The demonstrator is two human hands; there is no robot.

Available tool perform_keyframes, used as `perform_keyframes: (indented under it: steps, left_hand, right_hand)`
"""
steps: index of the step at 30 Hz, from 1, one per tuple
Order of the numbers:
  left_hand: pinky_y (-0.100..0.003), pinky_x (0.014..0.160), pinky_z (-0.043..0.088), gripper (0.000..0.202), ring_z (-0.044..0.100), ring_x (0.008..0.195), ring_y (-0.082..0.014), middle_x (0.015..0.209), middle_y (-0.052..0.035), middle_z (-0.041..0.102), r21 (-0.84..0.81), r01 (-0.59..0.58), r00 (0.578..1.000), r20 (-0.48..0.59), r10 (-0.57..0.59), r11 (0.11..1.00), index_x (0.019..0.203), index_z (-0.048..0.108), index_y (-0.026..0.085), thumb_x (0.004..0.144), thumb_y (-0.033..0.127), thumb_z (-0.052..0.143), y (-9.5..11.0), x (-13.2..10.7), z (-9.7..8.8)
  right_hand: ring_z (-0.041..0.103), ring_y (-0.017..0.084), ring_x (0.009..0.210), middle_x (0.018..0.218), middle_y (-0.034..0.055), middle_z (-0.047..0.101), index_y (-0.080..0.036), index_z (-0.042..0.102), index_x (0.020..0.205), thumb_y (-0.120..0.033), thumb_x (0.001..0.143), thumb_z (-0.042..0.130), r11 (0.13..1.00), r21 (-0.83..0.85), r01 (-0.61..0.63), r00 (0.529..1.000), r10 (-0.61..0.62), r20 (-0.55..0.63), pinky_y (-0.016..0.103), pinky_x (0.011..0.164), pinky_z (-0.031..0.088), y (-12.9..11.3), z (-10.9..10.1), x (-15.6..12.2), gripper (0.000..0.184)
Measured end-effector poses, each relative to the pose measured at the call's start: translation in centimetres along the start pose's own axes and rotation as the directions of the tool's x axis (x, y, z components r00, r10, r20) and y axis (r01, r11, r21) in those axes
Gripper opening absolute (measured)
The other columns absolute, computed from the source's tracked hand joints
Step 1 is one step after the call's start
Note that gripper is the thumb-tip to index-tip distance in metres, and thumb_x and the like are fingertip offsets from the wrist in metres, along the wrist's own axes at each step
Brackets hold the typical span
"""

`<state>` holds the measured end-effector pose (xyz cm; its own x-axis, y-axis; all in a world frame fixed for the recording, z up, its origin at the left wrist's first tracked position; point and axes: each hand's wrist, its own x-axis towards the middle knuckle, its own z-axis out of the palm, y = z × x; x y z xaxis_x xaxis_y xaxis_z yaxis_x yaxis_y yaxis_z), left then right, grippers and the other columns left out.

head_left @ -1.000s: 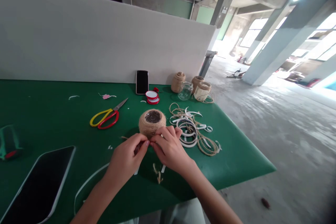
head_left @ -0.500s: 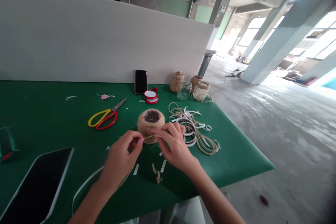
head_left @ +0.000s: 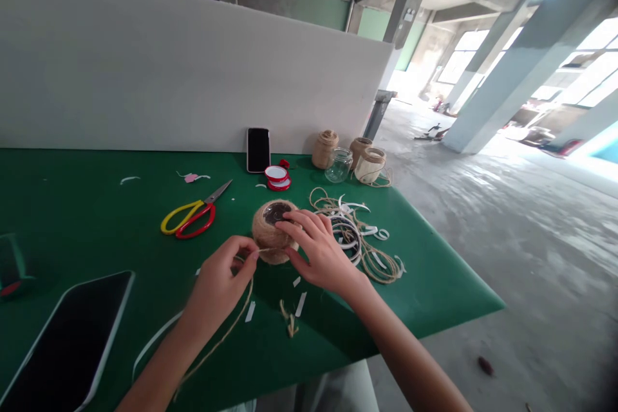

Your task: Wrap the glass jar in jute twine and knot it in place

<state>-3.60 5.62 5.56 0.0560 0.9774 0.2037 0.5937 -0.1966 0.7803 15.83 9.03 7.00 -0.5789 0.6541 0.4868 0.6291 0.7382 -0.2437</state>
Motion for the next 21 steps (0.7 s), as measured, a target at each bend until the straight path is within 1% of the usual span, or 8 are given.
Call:
perform_keyframes:
  steps: [4, 7, 8, 12, 15, 21]
  left_hand:
    - [-0.023, 0.069, 0.046, 0.018, 0.058, 0.077, -0.015, 0.085, -0.0014, 0.058, 0.023, -0.008, 1.0, -0.005, 0.009, 1.0, 0.086, 0.051, 0.021, 0.086, 0.038, 0.045, -0.3, 0.3, -0.1]
    - [-0.025, 0.068, 0.047, 0.02, 0.058, 0.077, -0.0157, 0.086, -0.0019, 0.059, 0.037, -0.011, 1.0, -0.013, 0.012, 0.999, 0.087, 0.052, 0.021, 0.086, 0.039, 0.044, -0.5, 0.4, -0.2]
    - [-0.025, 0.069, 0.047, 0.021, 0.058, 0.078, -0.016, 0.086, -0.0022, 0.059, 0.041, -0.014, 1.0, -0.015, 0.015, 0.999, 0.087, 0.052, 0.021, 0.085, 0.04, 0.044, -0.6, 0.5, -0.2]
    - [-0.027, 0.069, 0.047, 0.023, 0.058, 0.078, -0.0175, 0.087, -0.0034, 0.06, 0.065, -0.017, 1.0, -0.023, 0.019, 0.998, 0.086, 0.052, 0.021, 0.085, 0.041, 0.044, -0.8, 0.8, -0.1]
    - [-0.028, 0.067, 0.047, 0.024, 0.059, 0.078, -0.0184, 0.087, -0.0042, 0.06, 0.069, -0.006, 1.0, -0.012, 0.007, 0.998, 0.086, 0.052, 0.021, 0.085, 0.042, 0.043, -0.8, 1.0, -0.1]
    - [-0.025, 0.062, 0.049, 0.023, 0.059, 0.074, -0.0172, 0.084, -0.0032, 0.061, -0.005, 0.044, 0.999, 0.016, -0.043, 0.999, 0.083, 0.054, 0.02, 0.083, 0.042, 0.045, -0.8, 1.6, -0.4]
  right_hand:
    - [0.034, 0.022, 0.124, 0.129, 0.0093, 0.047, -0.018, 0.045, 0.123, -0.023, 0.085, 0.048, 1.0, 0.006, -0.009, 1.0, 0.009, -0.013, 0.039, 0.102, 0.025, 0.0, 0.2, 0.0, 0.038]
    - [0.034, 0.024, 0.124, 0.128, 0.0107, 0.048, -0.017, 0.045, 0.123, -0.032, 0.082, 0.055, 1.0, 0.007, 0.001, 0.999, 0.0, -0.035, 0.041, 0.103, 0.025, 0.0, 0.4, 0.0, 0.045]
    - [0.034, 0.024, 0.124, 0.127, 0.0111, 0.048, -0.017, 0.045, 0.123, -0.033, 0.08, 0.057, 1.0, 0.0, 0.005, 0.999, -0.005, -0.042, 0.041, 0.103, 0.026, 0.1, 0.5, 0.1, 0.047]
    - [0.037, 0.022, 0.121, 0.125, 0.0099, 0.051, -0.018, 0.047, 0.121, -0.024, 0.082, 0.056, 0.999, -0.042, 0.021, 0.998, -0.023, -0.055, 0.039, 0.103, 0.028, 0.2, 0.8, 0.2, 0.04]
    - [0.037, 0.022, 0.12, 0.125, 0.009, 0.051, -0.018, 0.048, 0.121, -0.023, 0.083, 0.056, 0.999, -0.046, 0.022, 0.998, -0.025, -0.051, 0.039, 0.103, 0.028, 0.4, 0.8, 0.2, 0.039]
    - [0.037, 0.022, 0.121, 0.127, 0.0085, 0.049, -0.021, 0.047, 0.122, -0.018, 0.084, 0.051, 1.0, -0.011, 0.024, 1.0, -0.025, -0.017, 0.04, 0.102, 0.028, 0.9, 0.5, 0.2, 0.038]
